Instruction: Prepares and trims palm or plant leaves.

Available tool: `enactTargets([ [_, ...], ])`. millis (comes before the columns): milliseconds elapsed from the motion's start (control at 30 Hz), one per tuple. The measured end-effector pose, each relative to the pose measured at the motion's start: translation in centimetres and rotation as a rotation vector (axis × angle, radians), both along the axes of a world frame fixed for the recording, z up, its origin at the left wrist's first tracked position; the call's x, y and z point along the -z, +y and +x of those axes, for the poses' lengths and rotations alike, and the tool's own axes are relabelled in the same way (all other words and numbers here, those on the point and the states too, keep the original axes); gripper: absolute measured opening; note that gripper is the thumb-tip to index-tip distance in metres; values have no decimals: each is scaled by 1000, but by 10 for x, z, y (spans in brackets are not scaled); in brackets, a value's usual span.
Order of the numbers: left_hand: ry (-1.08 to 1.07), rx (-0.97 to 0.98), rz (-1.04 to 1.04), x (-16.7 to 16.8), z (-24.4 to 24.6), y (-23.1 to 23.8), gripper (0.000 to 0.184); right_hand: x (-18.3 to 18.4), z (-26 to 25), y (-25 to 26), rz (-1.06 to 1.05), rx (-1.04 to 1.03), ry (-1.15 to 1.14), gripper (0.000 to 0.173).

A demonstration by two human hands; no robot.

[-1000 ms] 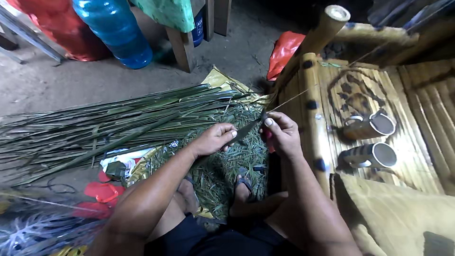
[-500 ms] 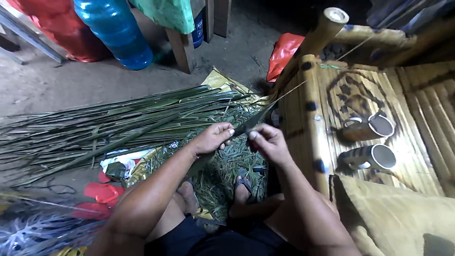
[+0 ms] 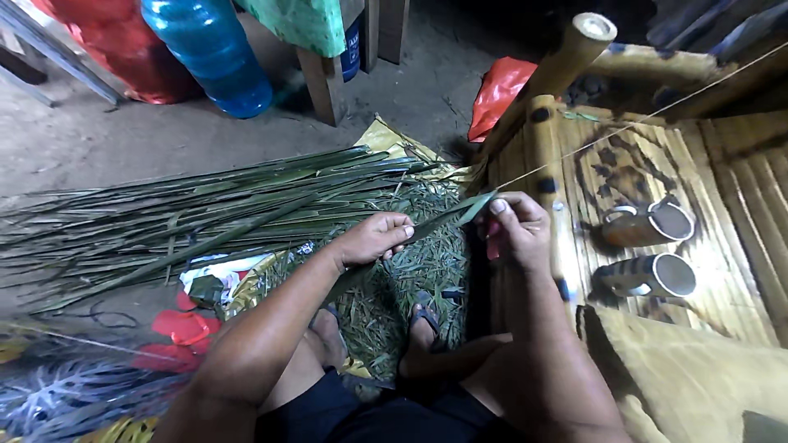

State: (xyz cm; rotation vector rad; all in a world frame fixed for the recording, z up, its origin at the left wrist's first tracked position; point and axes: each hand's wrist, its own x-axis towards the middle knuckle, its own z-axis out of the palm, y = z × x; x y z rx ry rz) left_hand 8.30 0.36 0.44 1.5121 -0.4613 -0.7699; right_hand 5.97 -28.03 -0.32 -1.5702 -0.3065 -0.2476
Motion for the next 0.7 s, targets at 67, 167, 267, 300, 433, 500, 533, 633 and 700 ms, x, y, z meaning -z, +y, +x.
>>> enactTargets([
  [67, -6, 0, 14, 4, 1, 0, 23, -1, -2, 2, 25, 32, 15, 15],
  [167, 8, -11, 22, 10, 0, -1, 24, 6, -9, 19, -37, -108, 85, 16],
  [267, 64, 15, 24, 8, 2, -1, 26, 18, -11, 34, -47, -238, 115, 19],
  [300, 79, 20, 23, 8, 3, 0, 26, 18, -9, 33, -46, -237, 108, 20],
  [433, 83, 43, -15, 11, 2, 2, 26, 8, -3, 16, -62, -163, 68, 17],
  [500, 79, 59, -22, 9, 3, 1, 26, 4, -4, 12, -70, -150, 49, 16],
  [533, 86, 70, -24, 7, 4, 0, 27, 3, -4, 9, -71, -138, 36, 16],
  [633, 86, 82, -1, 6, 5, 2, 25, -2, -1, -8, -39, -4, 15, 19],
  [700, 32, 50, 53, 10, 2, 4, 24, -6, 1, -19, 16, 66, 31, 21],
])
